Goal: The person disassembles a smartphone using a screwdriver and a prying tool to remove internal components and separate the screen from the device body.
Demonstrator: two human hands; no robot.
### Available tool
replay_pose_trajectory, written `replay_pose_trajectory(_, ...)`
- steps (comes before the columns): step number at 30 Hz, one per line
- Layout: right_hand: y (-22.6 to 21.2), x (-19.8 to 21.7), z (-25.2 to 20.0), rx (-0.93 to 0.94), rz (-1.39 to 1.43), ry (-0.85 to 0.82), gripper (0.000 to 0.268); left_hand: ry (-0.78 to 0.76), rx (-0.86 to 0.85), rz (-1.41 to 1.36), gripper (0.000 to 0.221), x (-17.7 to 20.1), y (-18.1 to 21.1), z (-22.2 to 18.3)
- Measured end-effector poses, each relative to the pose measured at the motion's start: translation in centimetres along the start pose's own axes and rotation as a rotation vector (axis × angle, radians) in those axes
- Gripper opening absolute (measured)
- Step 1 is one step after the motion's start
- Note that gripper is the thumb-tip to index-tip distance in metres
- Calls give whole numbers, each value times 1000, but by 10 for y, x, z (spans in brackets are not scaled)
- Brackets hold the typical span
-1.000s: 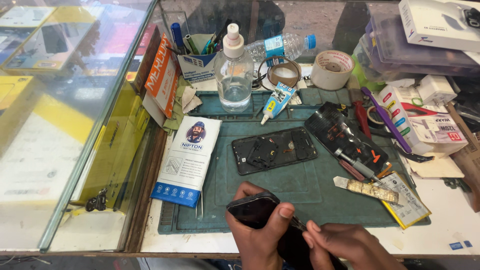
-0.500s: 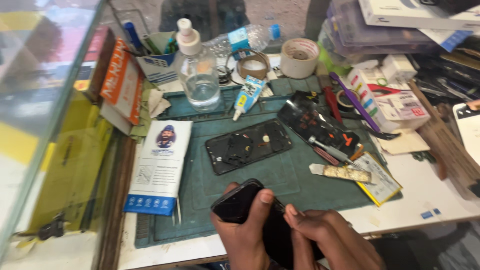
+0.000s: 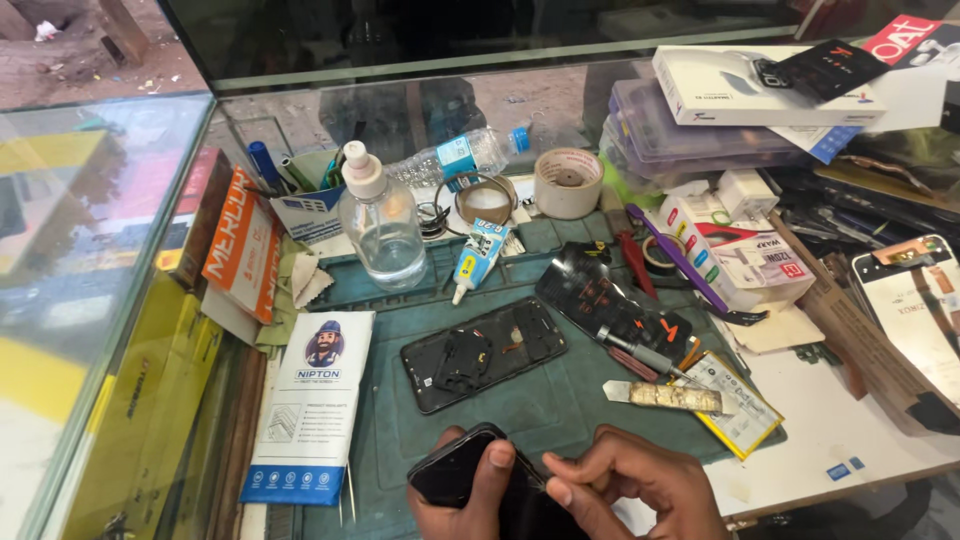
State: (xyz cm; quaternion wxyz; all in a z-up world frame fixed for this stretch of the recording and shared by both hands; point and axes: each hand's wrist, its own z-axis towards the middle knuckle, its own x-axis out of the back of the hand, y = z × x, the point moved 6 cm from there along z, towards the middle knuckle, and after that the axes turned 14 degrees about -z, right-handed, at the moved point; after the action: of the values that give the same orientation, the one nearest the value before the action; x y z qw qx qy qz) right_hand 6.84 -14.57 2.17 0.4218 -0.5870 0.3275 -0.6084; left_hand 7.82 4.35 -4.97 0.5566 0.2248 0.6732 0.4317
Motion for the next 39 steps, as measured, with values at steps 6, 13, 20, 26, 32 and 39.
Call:
replay_pose_trajectory(6, 3, -1, 4, -71, 71, -144, 16, 18, 33, -92, 26, -7, 1, -2)
replay_pose_trajectory(13, -2, 1, 9, -224, 65, -289, 15, -63, -15, -176, 36, -5, -4, -2)
replay_pose_trajectory(20, -11, -2, 3, -174, 74, -369, 22, -95, 30, -395, 55, -7, -11, -3)
replay_pose_trajectory(26, -25, -5, 2, -72, 29, -400, 17, -103, 60, -495, 57, -13, -2, -3)
replay_pose_trajectory(32, -36, -8, 1, -71, 66, -472, 23, -128, 82, -448, 59, -19, 10, -9)
replay_pose_trajectory(39, -45, -11, 1, -145, 74, -526, 32, -197, 51, -438, 62, -24, 19, -10)
